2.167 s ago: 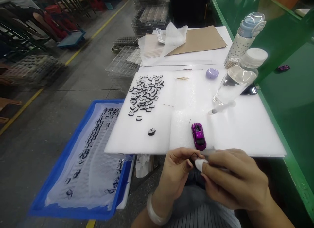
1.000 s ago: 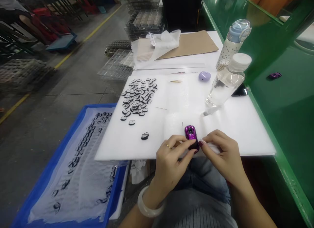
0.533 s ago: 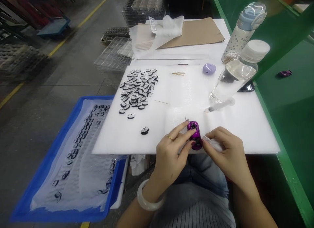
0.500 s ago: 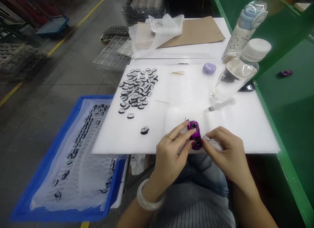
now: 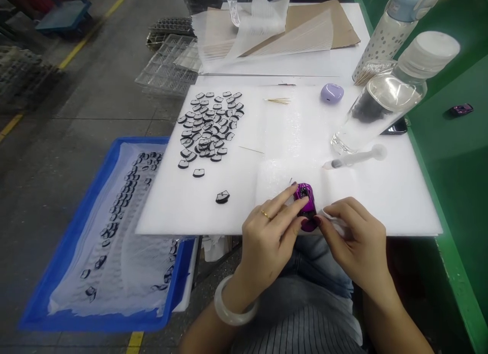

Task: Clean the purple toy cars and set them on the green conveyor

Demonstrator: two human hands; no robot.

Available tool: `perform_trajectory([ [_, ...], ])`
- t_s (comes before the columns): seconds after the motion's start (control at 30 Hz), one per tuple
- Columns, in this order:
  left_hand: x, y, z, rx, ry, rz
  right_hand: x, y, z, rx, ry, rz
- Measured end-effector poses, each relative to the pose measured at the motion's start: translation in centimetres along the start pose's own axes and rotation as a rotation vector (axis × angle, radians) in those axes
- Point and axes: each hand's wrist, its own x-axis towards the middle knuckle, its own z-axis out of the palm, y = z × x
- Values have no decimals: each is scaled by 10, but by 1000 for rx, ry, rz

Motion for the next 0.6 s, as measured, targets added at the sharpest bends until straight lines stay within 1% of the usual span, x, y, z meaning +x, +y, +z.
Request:
perform_trajectory([
  [0.13,1,1,-1,-22,-15,-31,5,-3,-3,12,-27,34],
  [0.27,4,3,-3,-51,-41,-77,11,-7,-5,19,-115,106],
  [0.33,6,3,-4,-60,-45,-92,12,-5,-4,10,-135,109],
  [0.4,7,0,-8,-95,-74,-87,10,0,-4,13,-109,52],
  [0.47,6,-4,-12,-135,-138,-63,7,7,-4,36,-56,-50],
  [0.53,4,-7,-14,-137,-182,-33,2,14,-4,17,42,-163],
  [0.6,1,-8,-14,-106,-176,-16,-2,16,-3,-64,144,-289],
])
